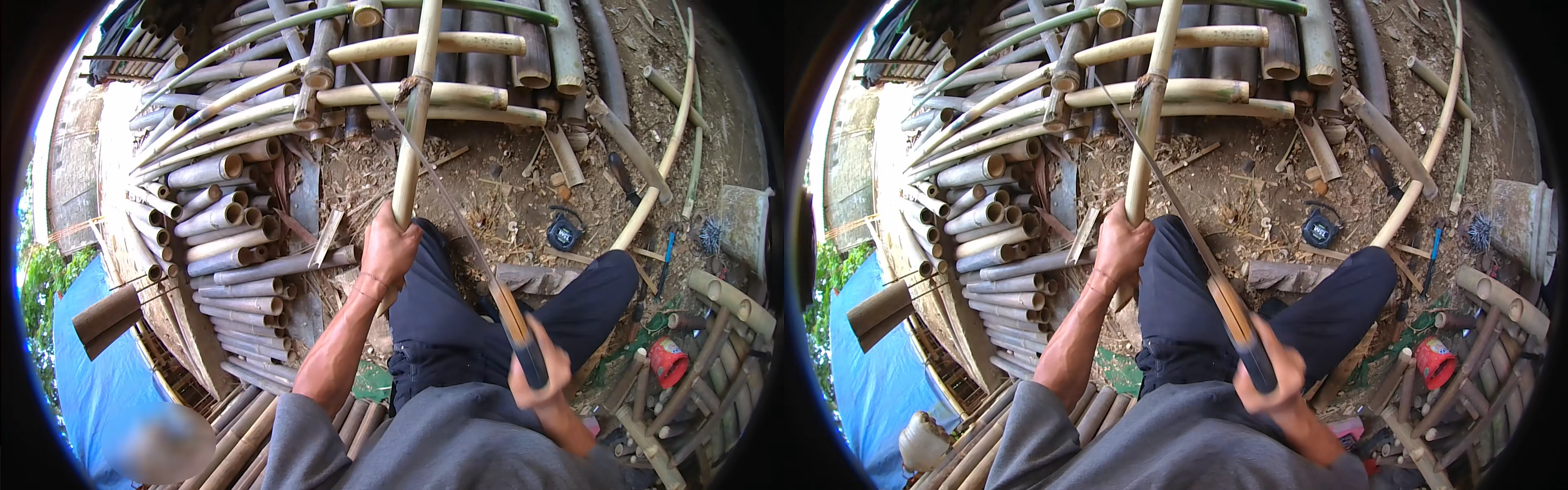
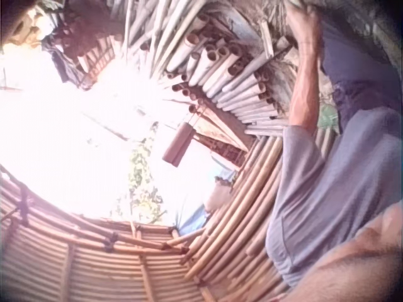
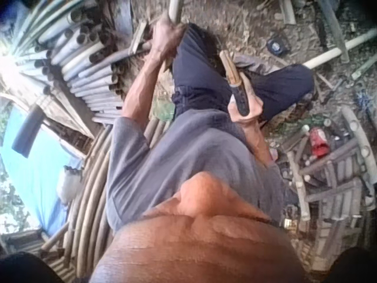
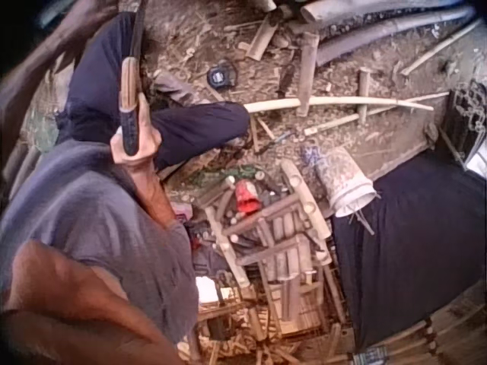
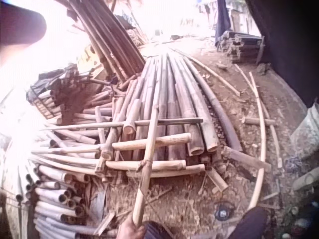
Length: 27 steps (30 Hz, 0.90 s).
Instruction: The person sits on the ground in a workshop and assembles a bamboo structure. They use a hammer to fit bamboo pieces together, measure lengths with a tape measure, and cut bamboo with a hand saw. The person repeatedly adjusts and secures the bamboo components to form a frame.
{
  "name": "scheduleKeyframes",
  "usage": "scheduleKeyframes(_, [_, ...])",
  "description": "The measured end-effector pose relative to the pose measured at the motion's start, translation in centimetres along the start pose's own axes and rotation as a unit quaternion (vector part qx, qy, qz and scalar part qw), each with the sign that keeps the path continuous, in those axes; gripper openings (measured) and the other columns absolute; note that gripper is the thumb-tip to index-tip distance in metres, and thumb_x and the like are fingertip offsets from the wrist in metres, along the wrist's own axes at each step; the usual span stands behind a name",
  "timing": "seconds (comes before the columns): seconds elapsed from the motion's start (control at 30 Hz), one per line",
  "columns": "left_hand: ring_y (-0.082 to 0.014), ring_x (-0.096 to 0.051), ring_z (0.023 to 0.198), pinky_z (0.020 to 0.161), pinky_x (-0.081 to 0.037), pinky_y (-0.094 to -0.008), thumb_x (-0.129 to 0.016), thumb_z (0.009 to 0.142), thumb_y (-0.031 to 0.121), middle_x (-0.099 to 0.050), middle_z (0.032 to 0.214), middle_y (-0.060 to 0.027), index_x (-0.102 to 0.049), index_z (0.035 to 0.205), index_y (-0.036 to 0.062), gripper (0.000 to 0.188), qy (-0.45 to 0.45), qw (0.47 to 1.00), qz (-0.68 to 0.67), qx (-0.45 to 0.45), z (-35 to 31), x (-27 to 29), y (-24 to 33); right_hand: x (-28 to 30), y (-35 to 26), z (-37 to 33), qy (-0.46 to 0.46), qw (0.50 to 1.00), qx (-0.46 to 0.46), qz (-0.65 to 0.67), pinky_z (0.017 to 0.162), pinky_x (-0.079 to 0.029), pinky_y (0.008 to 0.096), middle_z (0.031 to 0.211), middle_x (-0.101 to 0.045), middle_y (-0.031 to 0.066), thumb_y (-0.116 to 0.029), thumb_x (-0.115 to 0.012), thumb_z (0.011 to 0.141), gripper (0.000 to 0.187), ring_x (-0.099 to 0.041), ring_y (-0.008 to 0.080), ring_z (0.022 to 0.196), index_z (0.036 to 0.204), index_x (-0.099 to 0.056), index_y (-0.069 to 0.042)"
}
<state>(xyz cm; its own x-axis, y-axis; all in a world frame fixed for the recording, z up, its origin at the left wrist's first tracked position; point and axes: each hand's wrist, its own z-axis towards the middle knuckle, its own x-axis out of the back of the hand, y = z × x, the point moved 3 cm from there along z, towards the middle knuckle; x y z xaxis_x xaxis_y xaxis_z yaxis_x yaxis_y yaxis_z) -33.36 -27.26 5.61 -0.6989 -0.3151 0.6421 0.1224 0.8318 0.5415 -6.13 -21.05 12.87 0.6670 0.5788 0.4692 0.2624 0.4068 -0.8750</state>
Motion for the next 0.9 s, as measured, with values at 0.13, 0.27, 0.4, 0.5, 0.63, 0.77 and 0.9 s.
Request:
scheduleKeyframes(0.13, [-0.0251,-0.067,0.067,0.061,-0.054,-0.0399,-0.061,0.083,0.009,-0.065,0.077,-0.0180,-0.052,0.109,-0.0031,0.030,-0.017,1.000,-0.012,-0.002,0.3,-0.2,1.3,-5.4,0.9,8.6,0.055,0.988,0.005,0.145,0.052,-0.050,0.0323,0.075,-0.065,0.0152,-0.001,-0.063,0.072,0.054,-0.060,0.0201,0.050,0.125,-0.058,0.007])
scheduleKeyframes(0.27, [-0.0292,-0.068,0.069,0.063,-0.053,-0.0419,-0.062,0.081,0.012,-0.065,0.078,-0.0212,-0.052,0.106,-0.0035,0.031,-0.017,1.000,-0.017,0.007,0.2,-0.5,-2.6,-1.3,0.3,-0.2,-0.017,0.999,-0.014,0.045,0.058,-0.055,0.0317,0.089,-0.070,0.0235,0.001,-0.059,0.072,0.049,-0.071,0.0269,0.065,0.118,-0.056,0.018])
scheduleKeyframes(0.4, [-0.0319,-0.067,0.069,0.065,-0.053,-0.0431,-0.061,0.081,0.014,-0.064,0.076,-0.0223,-0.053,0.106,-0.0030,0.032,-0.020,1.000,-0.022,-0.006,0.3,-0.4,-0.3,0.8,-0.2,-1.6,-0.001,1.000,-0.006,0.003,0.064,-0.057,0.0335,0.090,-0.070,0.0255,-0.002,-0.058,0.074,0.048,-0.073,0.0292,0.069,0.117,-0.056,0.019])
scheduleKeyframes(0.5, [-0.0321,-0.067,0.067,0.061,-0.053,-0.0434,-0.060,0.082,0.013,-0.064,0.076,-0.0218,-0.052,0.106,-0.0023,0.030,-0.028,0.999,-0.037,-0.011,0.4,-1.0,0.8,-3.8,1.7,5.5,0.046,0.996,0.007,0.074,0.051,-0.049,0.0314,0.068,-0.062,0.0127,-0.002,-0.063,0.074,0.052,-0.058,0.0189,0.048,0.123,-0.057,0.010])
scheduleKeyframes(0.63, [-0.0354,-0.068,0.067,0.061,-0.053,-0.0455,-0.059,0.083,0.012,-0.065,0.077,-0.0239,-0.050,0.105,-0.0026,0.028,-0.005,0.999,-0.022,-0.026,0.1,-0.8,1.0,-2.9,1.1,5.1,0.023,0.998,0.019,0.048,0.052,-0.051,0.0321,0.078,-0.066,0.0172,0.001,-0.061,0.074,0.051,-0.063,0.0221,0.053,0.122,-0.055,0.014])
scheduleKeyframes(0.77, [-0.0437,-0.067,0.075,0.064,-0.053,-0.0507,-0.059,0.084,0.013,-0.065,0.081,-0.0294,-0.048,0.106,-0.0017,0.029,0.027,0.999,0.013,-0.021,0.1,-0.8,-0.4,1.6,-1.2,-3.3,-0.014,0.998,-0.065,0.001,0.064,-0.057,0.0342,0.089,-0.070,0.0265,-0.004,-0.057,0.072,0.048,-0.073,0.0316,0.070,0.114,-0.056,0.020])
scheduleKeyframes(0.9, [-0.0493,-0.064,0.085,0.073,-0.052,-0.0517,-0.060,0.084,0.013,-0.065,0.085,-0.0312,-0.047,0.109,0.0010,0.031,0.029,0.998,0.055,-0.019,-0.5,-1.7,0.8,-1.1,0.7,2.6,0.015,1.000,0.008,0.013,0.058,-0.054,0.0329,0.076,-0.066,0.0198,-0.002,-0.058,0.072,0.052,-0.066,0.0246,0.056,0.121,-0.055,0.016])
